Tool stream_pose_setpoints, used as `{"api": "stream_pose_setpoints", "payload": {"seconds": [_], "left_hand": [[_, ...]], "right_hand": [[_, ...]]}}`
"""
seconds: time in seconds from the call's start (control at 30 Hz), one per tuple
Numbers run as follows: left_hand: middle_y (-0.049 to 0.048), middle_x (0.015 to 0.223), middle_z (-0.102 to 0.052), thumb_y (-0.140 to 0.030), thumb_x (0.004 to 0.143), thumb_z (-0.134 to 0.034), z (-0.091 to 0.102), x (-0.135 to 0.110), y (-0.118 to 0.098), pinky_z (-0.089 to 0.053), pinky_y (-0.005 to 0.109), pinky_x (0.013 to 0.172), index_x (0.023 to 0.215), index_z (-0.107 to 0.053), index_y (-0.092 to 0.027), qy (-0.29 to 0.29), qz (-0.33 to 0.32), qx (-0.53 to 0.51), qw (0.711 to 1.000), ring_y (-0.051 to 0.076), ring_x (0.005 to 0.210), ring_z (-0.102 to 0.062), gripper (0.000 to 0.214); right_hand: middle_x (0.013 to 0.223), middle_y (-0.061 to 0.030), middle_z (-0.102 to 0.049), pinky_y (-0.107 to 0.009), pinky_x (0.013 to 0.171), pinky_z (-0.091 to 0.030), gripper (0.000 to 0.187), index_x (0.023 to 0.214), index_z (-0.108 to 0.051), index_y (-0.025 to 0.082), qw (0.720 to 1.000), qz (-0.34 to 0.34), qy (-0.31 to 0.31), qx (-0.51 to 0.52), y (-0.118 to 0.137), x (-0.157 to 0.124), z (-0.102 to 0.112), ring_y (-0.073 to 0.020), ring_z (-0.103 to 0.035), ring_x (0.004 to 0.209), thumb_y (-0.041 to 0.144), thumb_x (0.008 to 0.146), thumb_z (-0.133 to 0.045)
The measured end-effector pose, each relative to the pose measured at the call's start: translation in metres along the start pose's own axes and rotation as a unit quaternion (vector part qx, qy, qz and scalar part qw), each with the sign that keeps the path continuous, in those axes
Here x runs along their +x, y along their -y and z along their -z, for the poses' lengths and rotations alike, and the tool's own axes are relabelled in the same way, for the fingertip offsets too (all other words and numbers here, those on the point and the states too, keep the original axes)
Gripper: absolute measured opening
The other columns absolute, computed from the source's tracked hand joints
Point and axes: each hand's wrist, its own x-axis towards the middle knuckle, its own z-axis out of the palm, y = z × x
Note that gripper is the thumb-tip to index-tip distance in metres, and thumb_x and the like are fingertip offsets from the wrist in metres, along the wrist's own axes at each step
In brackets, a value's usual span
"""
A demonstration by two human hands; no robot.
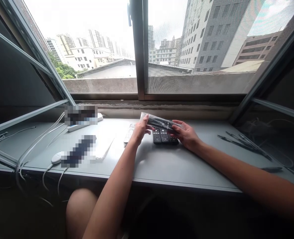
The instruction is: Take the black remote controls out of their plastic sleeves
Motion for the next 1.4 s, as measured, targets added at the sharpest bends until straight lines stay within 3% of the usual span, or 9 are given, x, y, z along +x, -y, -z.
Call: {"api": "stream_pose_setpoints", "payload": {"seconds": [0.07, 0.17, 0.27, 0.4, 0.57, 0.83, 1.0, 1.17, 1.4], "left_hand": [[0.0083, 0.096, -0.076, -0.067, 0.098, -0.068, -0.002, -0.002, -0.001, -0.045, 0.026, 0.054, 0.106, -0.068, -0.021, 0.016, 0.009, -0.002, 1.0, 0.021, 0.074, -0.076, 0.047], [0.01, 0.088, -0.076, -0.067, 0.1, -0.065, 0.0, 0.001, 0.004, -0.044, 0.027, 0.053, 0.097, -0.065, -0.02, 0.017, -0.001, 0.01, 1.0, 0.022, 0.073, -0.076, 0.047], [0.0094, 0.075, -0.073, -0.066, 0.102, -0.062, 0.005, 0.007, 0.008, -0.043, 0.027, 0.053, 0.085, -0.064, -0.02, -0.015, -0.029, 0.034, 0.999, 0.021, 0.068, -0.072, 0.049], [0.0083, 0.076, -0.074, -0.065, 0.102, -0.062, 0.007, 0.007, 0.005, -0.043, 0.027, 0.052, 0.089, -0.067, -0.019, -0.056, -0.051, 0.044, 0.996, 0.02, 0.065, -0.071, 0.047], [0.0115, 0.092, -0.078, -0.071, 0.098, -0.067, 0.0, 0.0, -0.001, -0.043, 0.027, 0.052, 0.098, -0.066, -0.02, -0.014, -0.016, 0.005, 1.0, 0.024, 0.075, -0.077, 0.051], [0.0111, 0.075, -0.075, -0.068, 0.102, -0.061, 0.007, 0.01, 0.013, -0.044, 0.026, 0.05, 0.084, -0.067, -0.017, -0.007, -0.043, 0.044, 0.998, 0.021, 0.068, -0.073, 0.054], [0.0102, 0.078, -0.075, -0.062, 0.105, -0.057, 0.008, 0.009, 0.009, -0.044, 0.026, 0.051, 0.093, -0.075, -0.014, -0.001, -0.057, 0.056, 0.997, 0.018, 0.064, -0.07, 0.053], [0.0112, 0.086, -0.076, -0.069, 0.101, -0.062, 0.003, 0.002, 0.003, -0.039, 0.025, 0.049, 0.099, -0.074, -0.015, 0.013, -0.037, 0.034, 0.999, 0.019, 0.065, -0.073, 0.055], [0.0098, 0.064, -0.07, -0.065, 0.103, -0.061, 0.006, 0.01, 0.012, -0.038, 0.028, 0.05, 0.076, -0.067, -0.017, -0.019, -0.038, 0.07, 0.997, 0.016, 0.051, -0.058, 0.055]], "right_hand": [[0.121, -0.0104, -0.083, -0.043, 0.081, -0.077, 0.053, 0.125, -0.07, 0.024, 1.0, 0.004, 0.004, -0.001, 0.0, 0.0, 0.001, -0.0296, -0.086, 0.09, 0.036, 0.083, -0.099], [0.12, -0.0106, -0.083, -0.045, 0.081, -0.077, 0.052, 0.125, -0.07, 0.024, 1.0, 0.005, 0.01, -0.003, 0.001, 0.0, 0.0, -0.0304, -0.086, 0.091, 0.036, 0.084, -0.098], [0.118, -0.0104, -0.083, -0.044, 0.08, -0.077, 0.05, 0.124, -0.07, 0.023, 1.0, -0.011, 0.013, -0.003, 0.001, -0.001, -0.003, -0.03, -0.086, 0.089, 0.035, 0.084, -0.098], [0.111, -0.0092, -0.084, -0.039, 0.076, -0.077, 0.049, 0.119, -0.073, 0.022, 1.0, -0.026, 0.015, 0.002, 0.001, -0.001, -0.005, -0.0282, -0.086, 0.085, 0.034, 0.081, -0.101], [0.115, -0.0097, -0.084, -0.035, 0.074, -0.077, 0.05, 0.118, -0.075, 0.021, 1.0, -0.013, 0.012, 0.009, 0.0, 0.001, -0.001, -0.0278, -0.087, 0.087, 0.036, 0.079, -0.102], [0.114, -0.0099, -0.084, -0.035, 0.072, -0.076, 0.045, 0.118, -0.075, 0.02, 1.0, -0.018, 0.022, 0.003, -0.001, 0.002, 0.002, -0.027, -0.086, 0.086, 0.033, 0.083, -0.099], [0.109, -0.0099, -0.084, -0.032, 0.069, -0.075, 0.046, 0.115, -0.075, 0.018, 0.999, -0.029, 0.027, 0.014, 0.0, 0.001, -0.002, -0.0272, -0.087, 0.083, 0.032, 0.08, -0.102], [0.113, -0.0105, -0.084, -0.03, 0.068, -0.075, 0.048, 0.114, -0.076, 0.018, 0.999, -0.022, 0.021, 0.043, -0.002, 0.002, -0.001, -0.027, -0.087, 0.085, 0.033, 0.078, -0.103], [0.116, -0.0112, -0.084, -0.031, 0.069, -0.076, 0.047, 0.114, -0.077, 0.017, 0.998, -0.026, 0.032, 0.04, 0.0, 0.001, 0.0, -0.0282, -0.087, 0.089, 0.032, 0.078, -0.103]]}}
